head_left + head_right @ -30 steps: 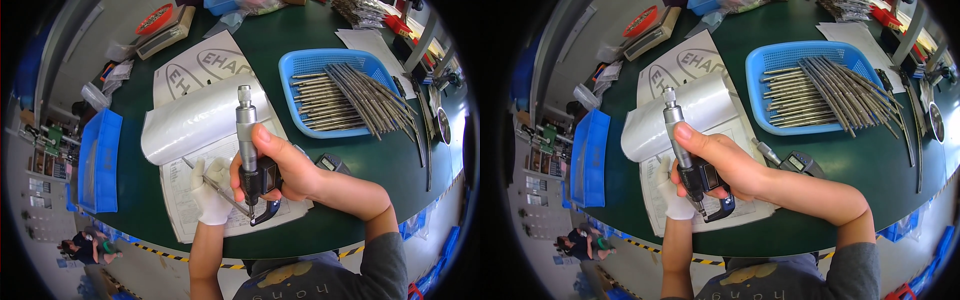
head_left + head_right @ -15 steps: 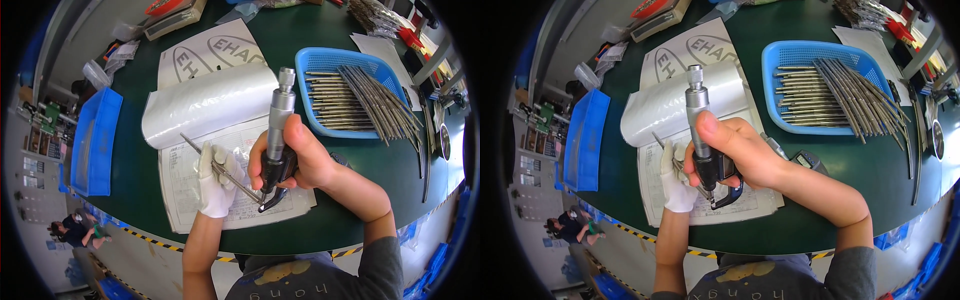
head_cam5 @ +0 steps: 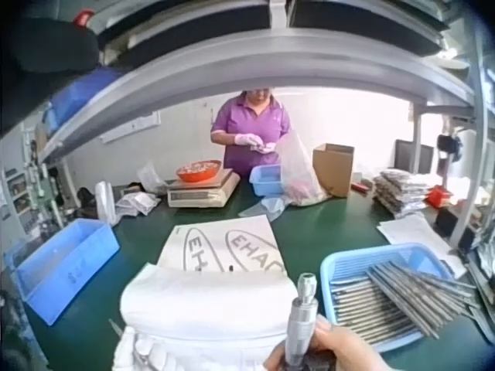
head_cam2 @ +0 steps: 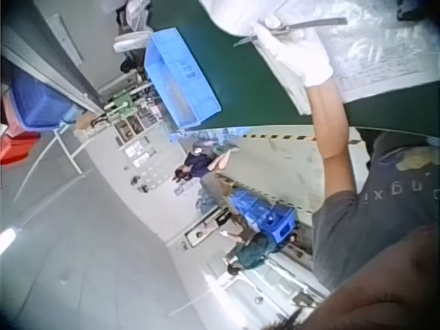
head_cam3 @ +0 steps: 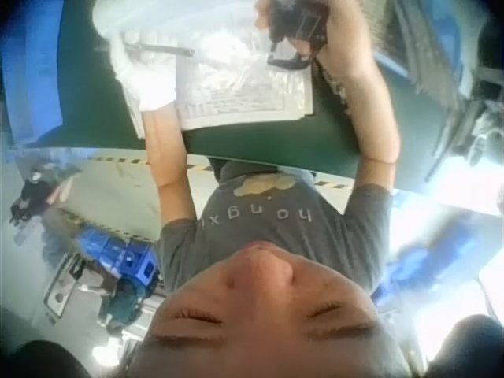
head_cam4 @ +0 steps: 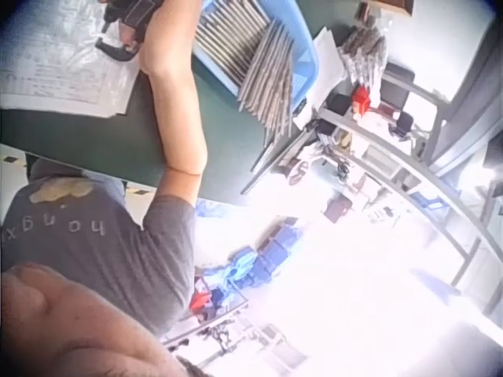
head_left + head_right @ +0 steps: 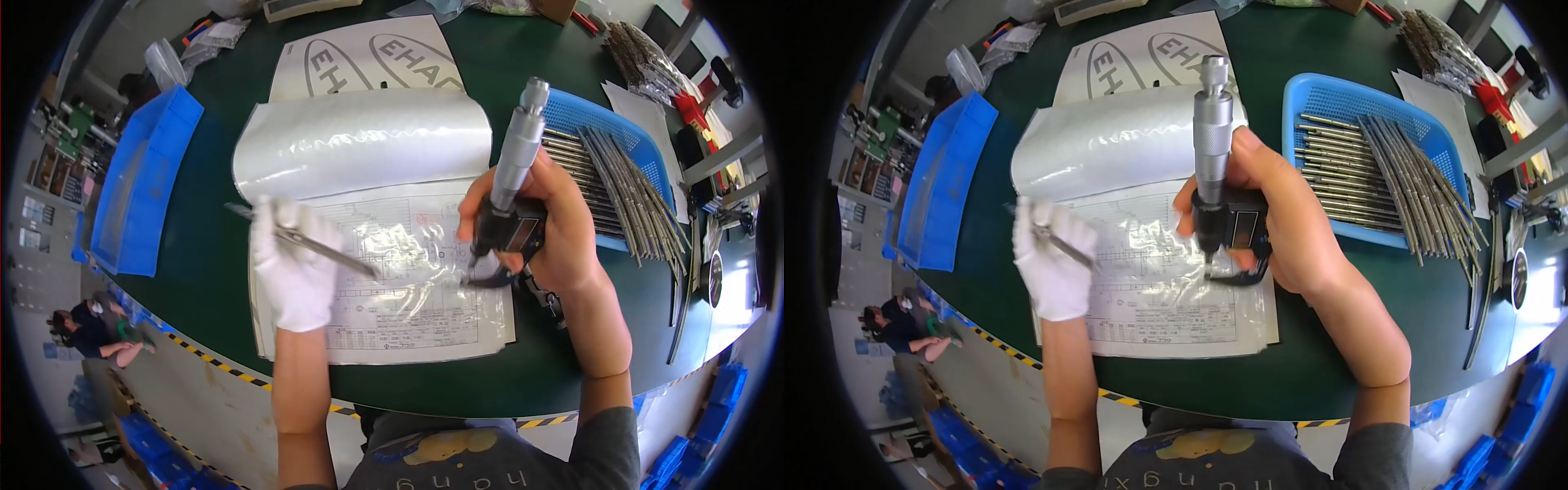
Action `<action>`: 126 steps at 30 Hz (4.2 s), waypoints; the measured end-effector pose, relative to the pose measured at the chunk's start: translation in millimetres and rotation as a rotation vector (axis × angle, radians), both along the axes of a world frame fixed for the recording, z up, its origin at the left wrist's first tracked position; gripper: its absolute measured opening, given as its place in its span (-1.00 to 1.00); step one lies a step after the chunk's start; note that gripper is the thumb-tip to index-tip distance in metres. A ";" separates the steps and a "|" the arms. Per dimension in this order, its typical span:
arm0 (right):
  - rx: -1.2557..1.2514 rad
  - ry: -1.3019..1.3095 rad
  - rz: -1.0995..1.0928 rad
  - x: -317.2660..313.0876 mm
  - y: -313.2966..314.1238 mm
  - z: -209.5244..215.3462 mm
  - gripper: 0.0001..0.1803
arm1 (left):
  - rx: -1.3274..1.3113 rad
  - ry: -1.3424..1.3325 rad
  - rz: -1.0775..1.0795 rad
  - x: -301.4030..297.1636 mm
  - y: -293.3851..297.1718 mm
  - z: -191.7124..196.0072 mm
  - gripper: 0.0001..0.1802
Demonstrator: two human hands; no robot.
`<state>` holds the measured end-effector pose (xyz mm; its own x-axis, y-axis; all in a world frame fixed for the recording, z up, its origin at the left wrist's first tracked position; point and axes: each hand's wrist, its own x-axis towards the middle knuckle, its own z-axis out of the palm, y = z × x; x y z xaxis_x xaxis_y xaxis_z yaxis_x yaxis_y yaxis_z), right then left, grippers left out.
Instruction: The recorder uses a micrometer to measure the diameter of metal rods, checking them against specifications in a technical document.
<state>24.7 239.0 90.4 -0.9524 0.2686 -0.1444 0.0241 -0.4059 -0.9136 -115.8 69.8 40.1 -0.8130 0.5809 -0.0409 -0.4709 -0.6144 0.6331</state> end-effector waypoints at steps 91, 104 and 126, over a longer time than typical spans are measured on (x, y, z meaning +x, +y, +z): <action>-0.403 0.247 0.094 -1.9 -11.6 -21.6 -0.12 | -0.037 -0.048 -0.652 42.4 6.7 -13.7 -0.70; -0.441 0.319 0.143 -0.7 -13.7 -21.8 -0.07 | -0.002 -0.131 -0.682 46.8 9.8 -14.0 -0.66; -0.255 0.398 0.170 -0.1 -17.0 -33.7 -0.04 | -0.134 -0.265 -0.640 56.0 10.1 -14.2 -0.68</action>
